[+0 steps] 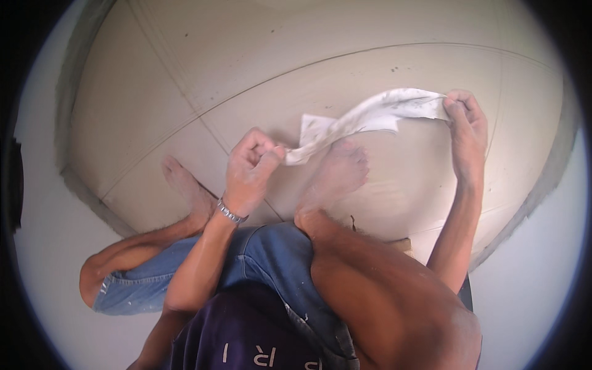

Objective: The person kneels on a tiled floor and wipes the surface with a white cloth. They repeatedly fold the cloth to expose clean sides and scrub the tiles and grout lines. The person moves across the floor to clean different sections, focusing on removing residue.

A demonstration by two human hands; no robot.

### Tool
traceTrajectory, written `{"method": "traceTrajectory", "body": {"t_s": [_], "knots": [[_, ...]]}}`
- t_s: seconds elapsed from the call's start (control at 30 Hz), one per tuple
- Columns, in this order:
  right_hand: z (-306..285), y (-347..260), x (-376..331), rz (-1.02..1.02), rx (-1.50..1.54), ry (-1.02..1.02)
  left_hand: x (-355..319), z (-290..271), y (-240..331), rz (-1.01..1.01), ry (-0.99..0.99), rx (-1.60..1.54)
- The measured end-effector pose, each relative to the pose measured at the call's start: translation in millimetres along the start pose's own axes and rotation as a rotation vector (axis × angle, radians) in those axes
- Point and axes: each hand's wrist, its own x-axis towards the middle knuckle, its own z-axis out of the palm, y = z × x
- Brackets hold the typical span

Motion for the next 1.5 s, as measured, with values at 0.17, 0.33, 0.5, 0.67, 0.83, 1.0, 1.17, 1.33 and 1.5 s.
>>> {"method": "traceTrajectory", "body": {"t_s": [0.17, 0.33, 0.5, 0.67, 0.83, 1.0, 1.17, 1.33, 1.5], "knots": [[54.2, -12.2, -16.7, -0.169, 0.008, -0.002, -18.4, -36.7, 4.0, -0.198, 0.365, 0.152], [117.5, -7.5, -10.6, -0.804, -0.702, 0.340, -8.6, -60.8, -5.4, -0.176, 0.376, 0.323], [137.5, 0.8, -23.7, -0.856, -0.679, 0.148, -5.1, -48.3, -4.7, -0.044, 0.439, 0.360], [139.0, 12.3, -12.6, -0.887, -0.775, 0.116, -0.3, -38.9, 5.3, 0.016, 0.528, 0.444], [140.2, 18.3, -12.2, -0.855, -0.786, 0.109, -0.5, -35.7, 10.3, 0.000, 0.584, 0.397], [141.6, 19.8, -15.2, -0.821, -0.826, 0.124, -1.2, -38.9, 3.7, -0.043, 0.565, 0.284], [143.3, 16.6, -14.7, -0.838, -0.860, 0.150, 2.6, -36.7, -0.1, 0.014, 0.538, 0.189], [144.6, 14.2, -11.8, -0.845, -0.882, 0.144, 5.9, -40.6, 1.7, -0.006, 0.564, 0.201], [145.3, 11.7, -9.5, -0.840, -0.907, 0.110, 8.4, -42.1, -5.6, 0.047, 0.590, 0.148]]}}
